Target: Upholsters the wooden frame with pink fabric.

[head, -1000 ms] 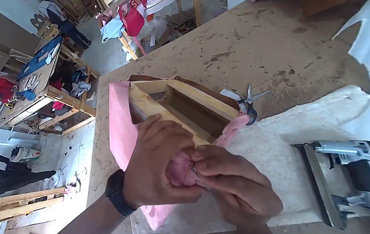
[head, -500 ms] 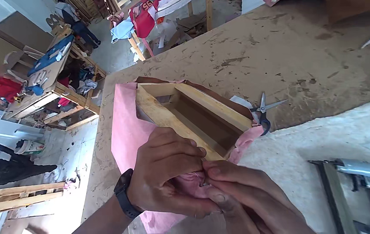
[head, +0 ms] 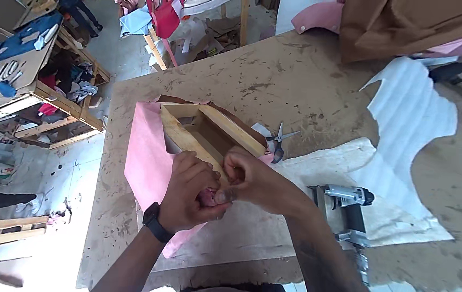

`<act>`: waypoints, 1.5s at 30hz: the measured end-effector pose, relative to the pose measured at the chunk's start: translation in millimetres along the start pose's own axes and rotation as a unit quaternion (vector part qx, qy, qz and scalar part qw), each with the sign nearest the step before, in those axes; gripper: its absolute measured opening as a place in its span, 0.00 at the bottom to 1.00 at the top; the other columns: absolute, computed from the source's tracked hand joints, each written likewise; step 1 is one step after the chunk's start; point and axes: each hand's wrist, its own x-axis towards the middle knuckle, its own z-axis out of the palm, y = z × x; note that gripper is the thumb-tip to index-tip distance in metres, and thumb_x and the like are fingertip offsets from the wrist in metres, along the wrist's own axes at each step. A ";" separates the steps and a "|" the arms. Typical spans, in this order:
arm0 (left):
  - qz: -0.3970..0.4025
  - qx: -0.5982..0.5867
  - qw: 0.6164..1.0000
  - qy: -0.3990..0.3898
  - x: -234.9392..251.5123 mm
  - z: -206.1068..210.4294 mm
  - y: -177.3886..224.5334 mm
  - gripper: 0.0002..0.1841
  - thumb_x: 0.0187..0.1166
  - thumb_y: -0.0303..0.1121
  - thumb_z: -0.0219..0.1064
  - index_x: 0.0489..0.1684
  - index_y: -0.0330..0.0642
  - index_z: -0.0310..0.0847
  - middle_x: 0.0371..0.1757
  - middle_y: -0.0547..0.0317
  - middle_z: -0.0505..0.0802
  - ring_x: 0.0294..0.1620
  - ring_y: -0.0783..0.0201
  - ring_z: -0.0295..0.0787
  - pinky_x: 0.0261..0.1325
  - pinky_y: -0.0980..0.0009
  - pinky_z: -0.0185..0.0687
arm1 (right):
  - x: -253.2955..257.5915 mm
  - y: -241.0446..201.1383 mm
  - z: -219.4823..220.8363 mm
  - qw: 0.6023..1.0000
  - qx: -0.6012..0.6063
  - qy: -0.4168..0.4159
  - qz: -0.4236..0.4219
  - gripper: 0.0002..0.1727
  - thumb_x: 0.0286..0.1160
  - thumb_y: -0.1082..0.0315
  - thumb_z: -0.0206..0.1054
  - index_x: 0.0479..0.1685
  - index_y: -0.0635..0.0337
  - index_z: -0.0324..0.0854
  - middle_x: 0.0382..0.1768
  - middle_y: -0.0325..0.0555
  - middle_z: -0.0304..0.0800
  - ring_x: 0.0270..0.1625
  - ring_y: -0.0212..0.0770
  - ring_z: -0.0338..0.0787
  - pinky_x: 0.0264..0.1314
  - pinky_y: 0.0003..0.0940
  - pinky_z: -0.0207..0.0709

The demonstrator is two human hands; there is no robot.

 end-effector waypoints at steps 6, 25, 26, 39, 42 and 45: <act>-0.068 0.010 0.997 0.027 -4.1 9.1 16.6 0.11 0.71 0.47 0.76 0.31 0.54 0.83 0.43 0.68 0.92 0.64 0.63 0.87 0.89 0.36 0.55 | -32.7 30.4 -34.4 0.985 0.051 0.118 -0.117 0.13 0.71 0.55 0.79 0.46 0.49 0.85 0.56 0.39 0.89 0.53 0.41 0.91 0.50 0.40 0.93; -0.198 0.007 0.977 0.082 0.3 22.6 36.9 0.18 0.88 0.44 0.50 0.66 0.57 0.83 0.51 0.72 0.91 0.67 0.67 0.83 0.92 0.32 0.40 | -216.3 240.4 -111.2 0.886 -0.088 0.324 0.319 0.45 0.58 0.59 0.82 0.75 0.69 0.63 0.58 0.62 0.82 0.48 0.51 0.92 0.48 0.53 0.90; -0.203 0.009 0.976 0.079 1.0 23.2 37.2 0.20 0.89 0.44 0.49 0.73 0.59 0.79 0.51 0.74 0.91 0.65 0.69 0.83 0.92 0.32 0.40 | -213.9 209.2 -105.7 0.908 -0.055 0.307 0.279 0.45 0.62 0.62 0.81 0.78 0.71 0.59 0.56 0.60 0.84 0.45 0.48 0.93 0.47 0.50 0.92; -0.212 0.002 0.974 0.084 0.4 24.7 37.3 0.18 0.89 0.44 0.51 0.72 0.62 0.79 0.52 0.76 0.92 0.65 0.72 0.82 0.91 0.36 0.43 | -113.0 -32.6 -50.5 0.978 0.154 0.014 0.142 0.15 0.87 0.64 0.62 0.63 0.64 0.77 0.47 0.58 0.93 0.31 0.47 0.92 0.31 0.46 0.89; -0.210 0.004 0.973 0.091 -0.6 25.7 36.4 0.18 0.88 0.43 0.51 0.72 0.62 0.79 0.53 0.77 0.91 0.66 0.72 0.81 0.91 0.35 0.42 | -106.8 -38.7 -47.8 0.979 0.133 0.011 0.157 0.15 0.87 0.63 0.62 0.62 0.65 0.77 0.47 0.58 0.92 0.31 0.47 0.92 0.31 0.46 0.88; -0.205 0.003 0.974 0.093 -1.4 25.8 34.4 0.18 0.89 0.44 0.51 0.71 0.62 0.80 0.52 0.76 0.92 0.66 0.72 0.80 0.91 0.36 0.41 | -101.1 -51.0 -45.2 0.981 0.103 0.028 0.162 0.15 0.86 0.63 0.64 0.60 0.65 0.78 0.45 0.53 0.92 0.33 0.41 0.92 0.34 0.40 0.89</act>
